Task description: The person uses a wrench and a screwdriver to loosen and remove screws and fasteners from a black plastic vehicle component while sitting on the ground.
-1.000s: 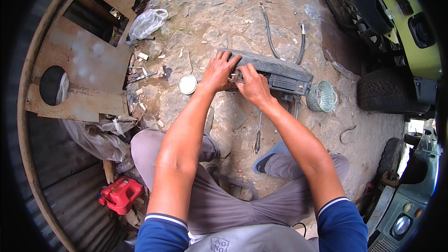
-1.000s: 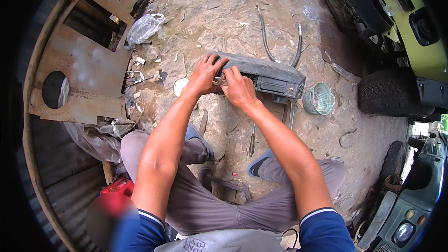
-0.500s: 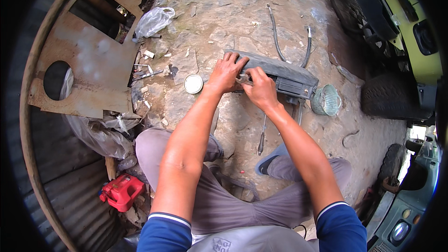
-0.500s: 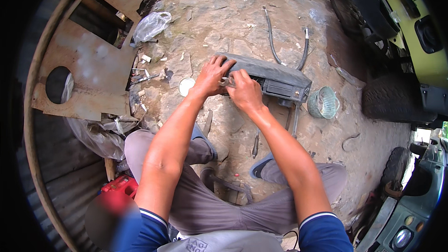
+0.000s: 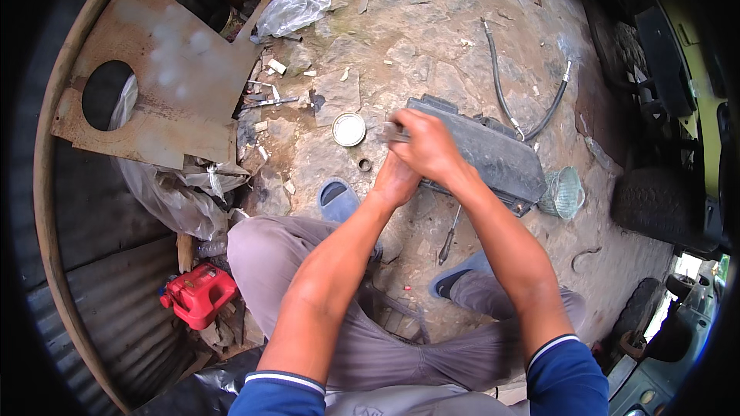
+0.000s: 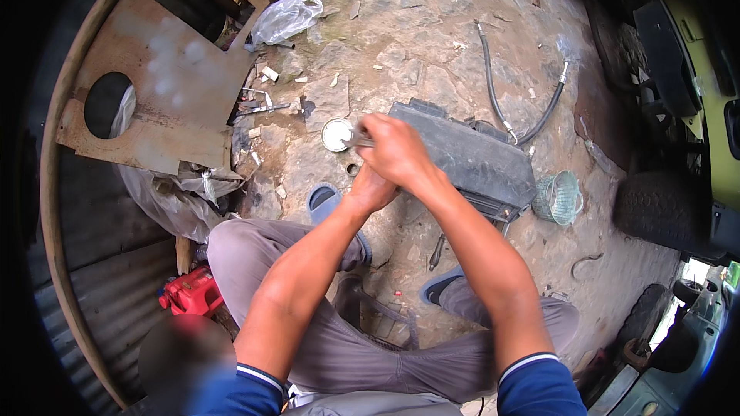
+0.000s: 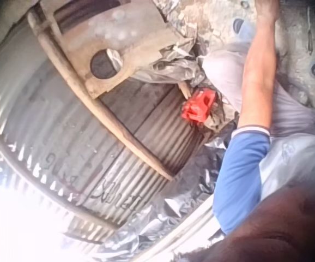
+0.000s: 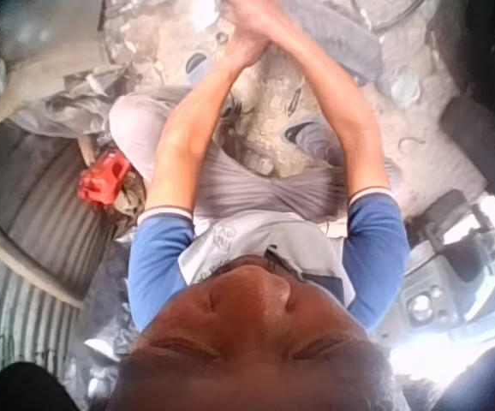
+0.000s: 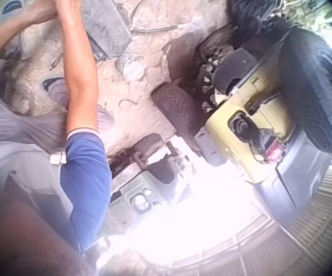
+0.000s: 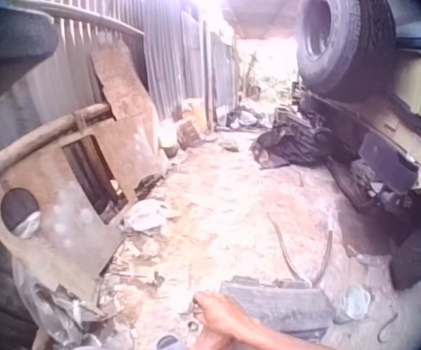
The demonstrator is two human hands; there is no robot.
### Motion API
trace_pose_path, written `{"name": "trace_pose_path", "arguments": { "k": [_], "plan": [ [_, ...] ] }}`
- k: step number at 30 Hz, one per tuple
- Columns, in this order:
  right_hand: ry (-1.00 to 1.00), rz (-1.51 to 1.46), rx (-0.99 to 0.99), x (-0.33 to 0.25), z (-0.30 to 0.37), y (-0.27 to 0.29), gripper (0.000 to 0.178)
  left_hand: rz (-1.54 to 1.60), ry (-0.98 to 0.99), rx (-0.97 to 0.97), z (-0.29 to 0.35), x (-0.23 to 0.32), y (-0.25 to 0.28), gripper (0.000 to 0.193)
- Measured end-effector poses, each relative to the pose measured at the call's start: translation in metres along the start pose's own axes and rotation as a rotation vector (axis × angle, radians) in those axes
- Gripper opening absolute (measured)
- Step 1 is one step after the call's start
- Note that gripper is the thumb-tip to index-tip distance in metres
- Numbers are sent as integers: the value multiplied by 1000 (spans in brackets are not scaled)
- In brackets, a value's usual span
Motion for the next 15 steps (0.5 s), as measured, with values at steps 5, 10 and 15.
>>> {"name": "trace_pose_path", "arguments": {
  "k": [5,10,15],
  "plan": [
    [95,307,-455,3,-72,-100,21,-82,-13,7,14,-1,-21,48],
    [43,395,-614,30,-95,-193,23,581,214,58,28,2,-20,56],
    [32,424,-669,42,-105,-252,25,275,140,-104,41,-16,-48,66]
  ]
}}
Point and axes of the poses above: each hand's wrist, its own z-axis away from the middle knuckle, its own y-axis out of the back of the hand, x = y × z, the point moved 2 cm from there along -z, towards the middle knuckle, and after that the axes turned 15 degrees about z, right-handed, at the moved point
